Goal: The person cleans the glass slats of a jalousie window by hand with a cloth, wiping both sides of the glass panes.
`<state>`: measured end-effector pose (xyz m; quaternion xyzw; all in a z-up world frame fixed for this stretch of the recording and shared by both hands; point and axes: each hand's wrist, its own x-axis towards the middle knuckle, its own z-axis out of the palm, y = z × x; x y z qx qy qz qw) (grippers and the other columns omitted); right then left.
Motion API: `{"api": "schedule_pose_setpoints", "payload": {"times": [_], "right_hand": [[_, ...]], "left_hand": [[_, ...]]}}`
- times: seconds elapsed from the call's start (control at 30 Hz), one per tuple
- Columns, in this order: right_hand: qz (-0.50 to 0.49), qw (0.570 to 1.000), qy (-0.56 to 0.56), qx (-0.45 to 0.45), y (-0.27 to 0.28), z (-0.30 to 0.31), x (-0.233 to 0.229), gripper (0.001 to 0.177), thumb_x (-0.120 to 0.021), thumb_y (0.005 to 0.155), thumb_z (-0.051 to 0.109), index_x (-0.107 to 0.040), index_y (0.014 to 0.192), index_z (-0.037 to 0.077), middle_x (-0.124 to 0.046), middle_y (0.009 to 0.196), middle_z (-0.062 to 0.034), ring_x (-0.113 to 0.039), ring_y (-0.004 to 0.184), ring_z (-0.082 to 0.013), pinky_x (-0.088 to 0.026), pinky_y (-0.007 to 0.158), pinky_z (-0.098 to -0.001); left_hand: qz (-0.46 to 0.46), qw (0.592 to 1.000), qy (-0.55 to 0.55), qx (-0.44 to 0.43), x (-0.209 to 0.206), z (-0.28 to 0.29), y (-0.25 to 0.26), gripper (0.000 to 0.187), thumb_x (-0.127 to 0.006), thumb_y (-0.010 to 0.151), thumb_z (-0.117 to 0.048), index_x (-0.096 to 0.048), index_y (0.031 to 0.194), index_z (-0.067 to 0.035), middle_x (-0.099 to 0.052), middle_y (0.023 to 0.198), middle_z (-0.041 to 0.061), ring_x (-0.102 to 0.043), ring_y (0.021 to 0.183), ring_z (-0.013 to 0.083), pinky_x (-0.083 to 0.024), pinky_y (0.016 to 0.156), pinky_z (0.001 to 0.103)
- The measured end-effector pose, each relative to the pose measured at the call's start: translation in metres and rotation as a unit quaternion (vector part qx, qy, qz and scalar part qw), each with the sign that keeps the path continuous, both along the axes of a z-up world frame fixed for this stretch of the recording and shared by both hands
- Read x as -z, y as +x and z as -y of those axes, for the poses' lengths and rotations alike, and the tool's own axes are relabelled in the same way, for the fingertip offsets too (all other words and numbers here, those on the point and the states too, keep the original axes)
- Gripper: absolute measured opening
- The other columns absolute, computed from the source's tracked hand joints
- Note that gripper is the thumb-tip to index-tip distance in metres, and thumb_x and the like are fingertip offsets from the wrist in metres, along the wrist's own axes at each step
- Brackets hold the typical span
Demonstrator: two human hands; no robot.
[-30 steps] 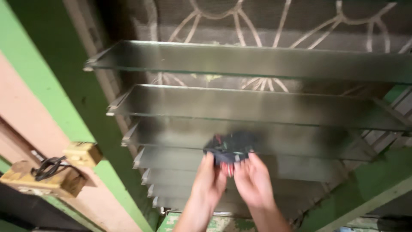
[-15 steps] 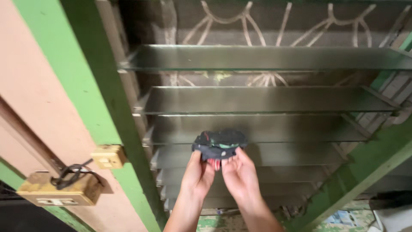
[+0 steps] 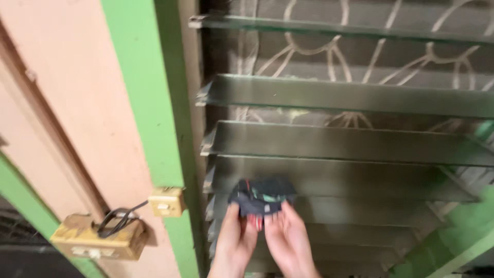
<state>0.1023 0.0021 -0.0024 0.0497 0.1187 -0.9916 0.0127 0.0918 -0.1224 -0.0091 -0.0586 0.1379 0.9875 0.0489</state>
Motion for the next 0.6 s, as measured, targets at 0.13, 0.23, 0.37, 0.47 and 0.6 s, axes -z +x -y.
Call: {"api": "schedule_pose_setpoints", "payload": {"times": [0.13,0.23,0.37,0.47,0.6], "right_hand": [[-0.131,0.987,0.075,-0.054,-0.071,0.034,-0.012,0.025,-0.050,0.100,0.008,-0.061,0.120,-0.003,-0.068,0.123,-0.0145,-0.064,0.114,-0.0234,-0.048,0.108,-0.0363],[-0.147,0.984,0.026,-0.096,-0.092,0.054,-0.017,0.026,-0.050,0.107,0.016,-0.060,0.122,-0.002,-0.067,0.122,-0.0132,-0.062,0.112,-0.0243,-0.048,0.105,-0.0396],[-0.059,0.993,0.044,-0.088,-0.043,0.052,-0.006,0.030,-0.044,0.106,0.016,-0.060,0.122,-0.003,-0.070,0.119,-0.0140,-0.064,0.112,-0.0229,-0.049,0.103,-0.0364],[-0.047,0.991,0.064,-0.110,-0.015,0.052,0.007,0.031,-0.044,0.103,0.020,-0.064,0.118,0.002,-0.073,0.110,-0.0109,-0.065,0.099,-0.0224,-0.051,0.085,-0.0373],[-0.241,0.954,0.116,-0.135,-0.063,0.054,0.000,0.023,-0.048,0.110,0.017,-0.064,0.116,0.001,-0.071,0.108,-0.0131,-0.063,0.092,-0.0244,-0.053,0.080,-0.0399]], "left_hand": [[-0.004,0.995,0.077,-0.056,-0.007,0.019,-0.077,0.033,-0.043,0.107,-0.022,-0.062,0.128,-0.004,-0.069,0.126,0.011,-0.065,0.114,0.0215,-0.052,0.105,0.038],[-0.025,0.993,0.091,-0.070,-0.010,0.029,-0.090,0.031,-0.044,0.107,-0.021,-0.063,0.126,-0.004,-0.070,0.123,0.009,-0.066,0.112,0.0197,-0.053,0.104,0.036],[0.007,0.995,0.077,-0.056,0.017,0.040,-0.038,0.035,-0.042,0.106,-0.020,-0.064,0.126,-0.002,-0.072,0.119,0.010,-0.067,0.106,0.0195,-0.055,0.096,0.034],[-0.166,0.976,0.141,-0.005,0.055,0.043,-0.009,0.036,-0.042,0.112,-0.018,-0.060,0.134,0.003,-0.070,0.118,0.016,-0.065,0.104,0.0248,-0.053,0.090,0.038],[-0.156,0.979,0.096,-0.086,0.054,0.034,-0.061,0.027,-0.048,0.114,-0.015,-0.062,0.129,0.001,-0.070,0.113,0.010,-0.061,0.094,0.0189,-0.051,0.086,0.035]]}}
